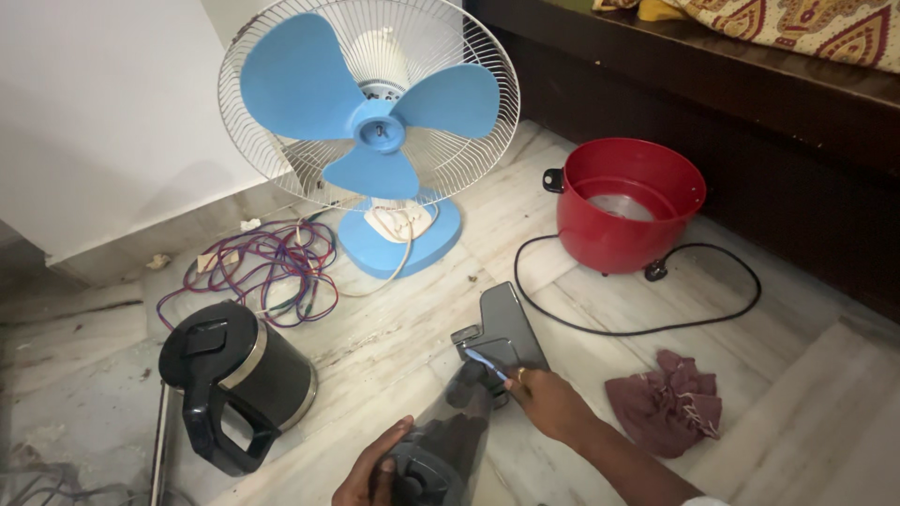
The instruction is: The person sits on the floor and cleans a handheld vacuum cleaner. They use a toothbrush to scrub the interior and exterior of the vacuum's dust bin and then wipe it with a cloth.
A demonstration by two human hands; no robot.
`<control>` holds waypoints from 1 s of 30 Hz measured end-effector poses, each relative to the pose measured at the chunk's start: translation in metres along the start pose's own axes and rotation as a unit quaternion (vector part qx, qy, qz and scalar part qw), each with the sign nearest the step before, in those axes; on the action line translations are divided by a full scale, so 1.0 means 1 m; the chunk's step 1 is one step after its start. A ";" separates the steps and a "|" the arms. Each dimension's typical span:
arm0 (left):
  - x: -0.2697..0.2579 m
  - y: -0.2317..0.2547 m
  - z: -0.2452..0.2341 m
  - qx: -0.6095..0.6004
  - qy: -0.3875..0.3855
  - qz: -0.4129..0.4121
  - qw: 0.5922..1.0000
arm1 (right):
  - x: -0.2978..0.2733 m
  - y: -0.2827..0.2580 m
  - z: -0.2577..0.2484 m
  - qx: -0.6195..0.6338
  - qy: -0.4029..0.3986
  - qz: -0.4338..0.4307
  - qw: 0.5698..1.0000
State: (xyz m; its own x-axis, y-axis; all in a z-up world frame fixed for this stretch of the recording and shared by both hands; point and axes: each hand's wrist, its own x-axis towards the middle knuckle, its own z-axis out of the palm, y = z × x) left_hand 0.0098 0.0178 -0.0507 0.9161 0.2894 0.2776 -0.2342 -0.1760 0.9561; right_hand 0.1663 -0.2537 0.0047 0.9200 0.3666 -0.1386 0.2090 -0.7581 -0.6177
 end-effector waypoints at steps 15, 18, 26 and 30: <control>0.000 0.013 -0.001 -0.081 0.089 -0.093 0.988 | -0.035 0.009 0.033 -0.015 -0.035 0.097 0.995; 0.005 0.023 -0.002 -0.123 0.077 -0.127 0.981 | -0.042 0.006 0.035 -0.145 -0.110 0.088 0.979; 0.015 0.048 0.014 -0.145 0.060 -0.167 0.973 | -0.055 0.012 0.023 -0.102 -0.113 0.069 0.986; 0.019 0.053 0.021 -0.160 0.050 -0.069 0.983 | -0.062 0.034 0.003 -0.106 -0.116 0.014 0.987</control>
State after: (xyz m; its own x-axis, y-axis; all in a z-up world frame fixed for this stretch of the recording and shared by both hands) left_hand 0.0213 -0.0059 0.0034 0.9135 0.3839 0.1348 -0.2145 0.1730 0.9613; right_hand 0.1154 -0.3006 -0.0098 0.8306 0.4391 -0.3423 0.2721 -0.8565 -0.4385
